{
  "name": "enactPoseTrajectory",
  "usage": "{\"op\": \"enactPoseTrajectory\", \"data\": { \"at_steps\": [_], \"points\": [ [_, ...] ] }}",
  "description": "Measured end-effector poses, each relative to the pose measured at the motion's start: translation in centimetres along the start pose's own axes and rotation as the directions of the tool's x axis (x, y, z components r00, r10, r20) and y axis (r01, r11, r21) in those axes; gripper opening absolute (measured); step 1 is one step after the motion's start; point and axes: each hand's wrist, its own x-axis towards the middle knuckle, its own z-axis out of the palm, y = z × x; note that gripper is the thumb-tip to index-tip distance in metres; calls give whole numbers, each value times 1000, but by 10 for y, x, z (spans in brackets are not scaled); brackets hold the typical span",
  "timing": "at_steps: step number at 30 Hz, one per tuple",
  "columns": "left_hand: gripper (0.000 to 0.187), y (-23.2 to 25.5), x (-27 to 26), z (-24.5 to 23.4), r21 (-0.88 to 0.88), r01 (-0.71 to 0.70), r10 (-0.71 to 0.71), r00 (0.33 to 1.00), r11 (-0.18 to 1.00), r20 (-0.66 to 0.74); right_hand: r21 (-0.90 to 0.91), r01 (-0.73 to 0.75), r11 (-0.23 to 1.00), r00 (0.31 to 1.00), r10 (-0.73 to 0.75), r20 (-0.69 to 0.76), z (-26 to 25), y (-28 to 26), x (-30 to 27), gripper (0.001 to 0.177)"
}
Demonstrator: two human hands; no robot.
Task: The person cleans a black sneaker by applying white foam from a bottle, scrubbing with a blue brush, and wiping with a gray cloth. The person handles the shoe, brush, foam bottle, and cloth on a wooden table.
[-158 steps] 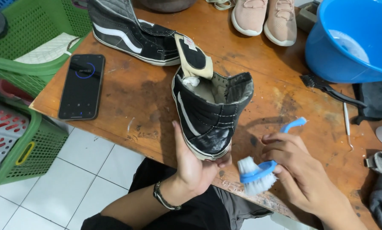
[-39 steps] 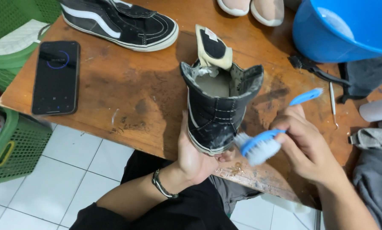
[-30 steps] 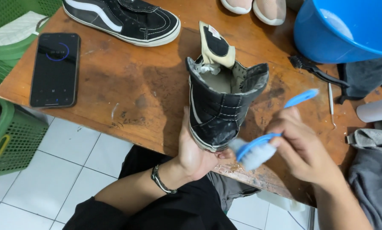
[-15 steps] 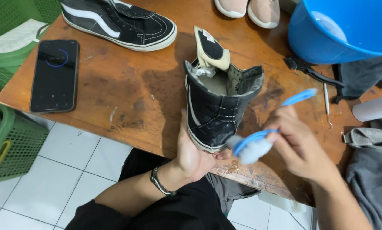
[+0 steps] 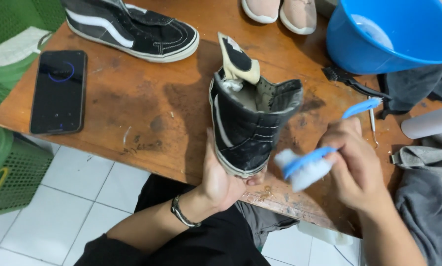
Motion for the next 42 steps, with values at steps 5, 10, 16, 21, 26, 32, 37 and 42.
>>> {"op": "enactPoseTrajectory", "data": {
  "at_steps": [5,10,16,21,26,32,37,42],
  "points": [
    [100,-2,-1,-2,49,2,2,996,999,-85,3,7,1000,997,-7,78,8,8,5,34],
    [101,-3,2,-3,29,16,-12,990,999,-142,100,33,994,997,-40,63,8,4,5,36],
    [96,-3,0,2,66,-19,25,996,998,-84,1,-7,1000,1000,7,21,10,-2,4,29],
    [88,-6,6,12,60,2,16,958,998,-287,-50,78,996,995,-81,-58,13,22,2,32],
    [86,0,2,19,73,0,24,946,997,-322,-191,86,978,994,-97,-48,23,8,-9,42],
    [87,3,-1,28,99,-9,40,946,995,-323,-216,69,974,989,-95,-112,24,6,-12,41],
    [87,-8,6,9,93,5,22,959,996,-282,-222,54,974,992,-77,-97,18,18,-8,46],
    [86,-14,8,4,72,-19,40,949,997,-312,-240,123,963,989,-138,-47,37,8,-17,44]
  ]
}}
